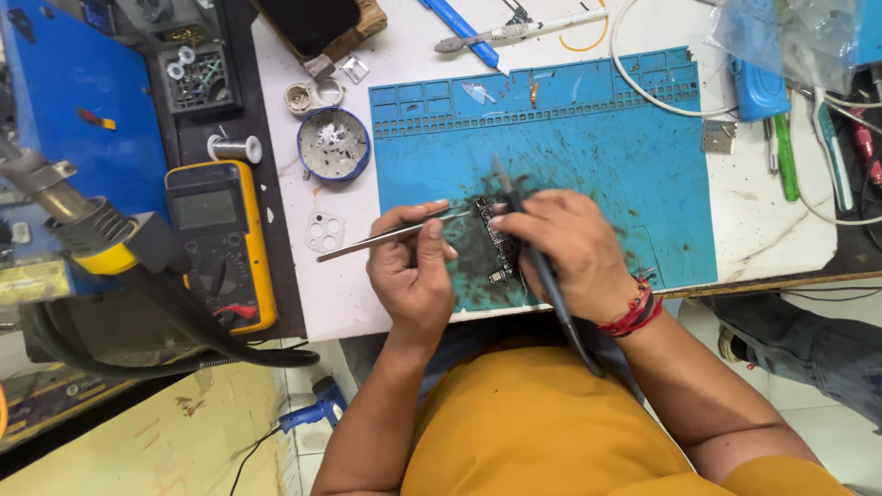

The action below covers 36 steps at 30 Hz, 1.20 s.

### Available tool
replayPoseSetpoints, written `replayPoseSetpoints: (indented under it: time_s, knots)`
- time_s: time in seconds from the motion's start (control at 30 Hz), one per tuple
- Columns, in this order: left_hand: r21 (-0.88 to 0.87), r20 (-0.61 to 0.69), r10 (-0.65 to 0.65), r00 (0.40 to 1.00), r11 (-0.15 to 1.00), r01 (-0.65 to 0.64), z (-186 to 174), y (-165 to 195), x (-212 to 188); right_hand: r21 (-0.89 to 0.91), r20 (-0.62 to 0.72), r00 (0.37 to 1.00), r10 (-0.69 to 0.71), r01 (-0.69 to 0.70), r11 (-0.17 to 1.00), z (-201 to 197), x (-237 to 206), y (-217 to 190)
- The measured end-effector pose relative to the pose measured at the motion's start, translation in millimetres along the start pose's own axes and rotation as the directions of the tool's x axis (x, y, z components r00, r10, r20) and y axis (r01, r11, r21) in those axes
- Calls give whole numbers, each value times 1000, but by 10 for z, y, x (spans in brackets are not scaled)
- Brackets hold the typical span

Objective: The person solders a phone motherboard held on a blue silicone mat, steadying the board with a blade or tweezer in the left hand while applying a soldering iron to the board with the right hand. They reposition the board and continue soldering different points, occasionally dipping the tool in a small container on the bench.

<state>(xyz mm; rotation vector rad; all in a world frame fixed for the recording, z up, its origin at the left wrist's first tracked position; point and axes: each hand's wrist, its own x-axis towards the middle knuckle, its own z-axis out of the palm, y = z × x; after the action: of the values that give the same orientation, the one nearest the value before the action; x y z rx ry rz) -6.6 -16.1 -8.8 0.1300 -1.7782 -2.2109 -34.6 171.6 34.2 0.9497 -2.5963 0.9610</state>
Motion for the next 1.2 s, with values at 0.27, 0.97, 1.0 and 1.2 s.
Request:
replayPoseSetpoints:
  time_s: [0.27,0.97,1.0,1.2]
  knots:
    - [254,-159,179,971,958,-135,-396,151,287,-39,56,996,-63,65,997,-11,74,-126]
    - [477,-96,289,952,853,-211,-640,-54,859,-46,-43,999,-13,11,999,65,5,-116]
    - [491,-98,286,953,847,-204,-633,-56,857,-40,-43,999,-10,8,999,64,3,-113]
    - [508,-87,313,946,830,-228,-635,-104,882,-27,-34,999,-6,5,1000,71,4,-111]
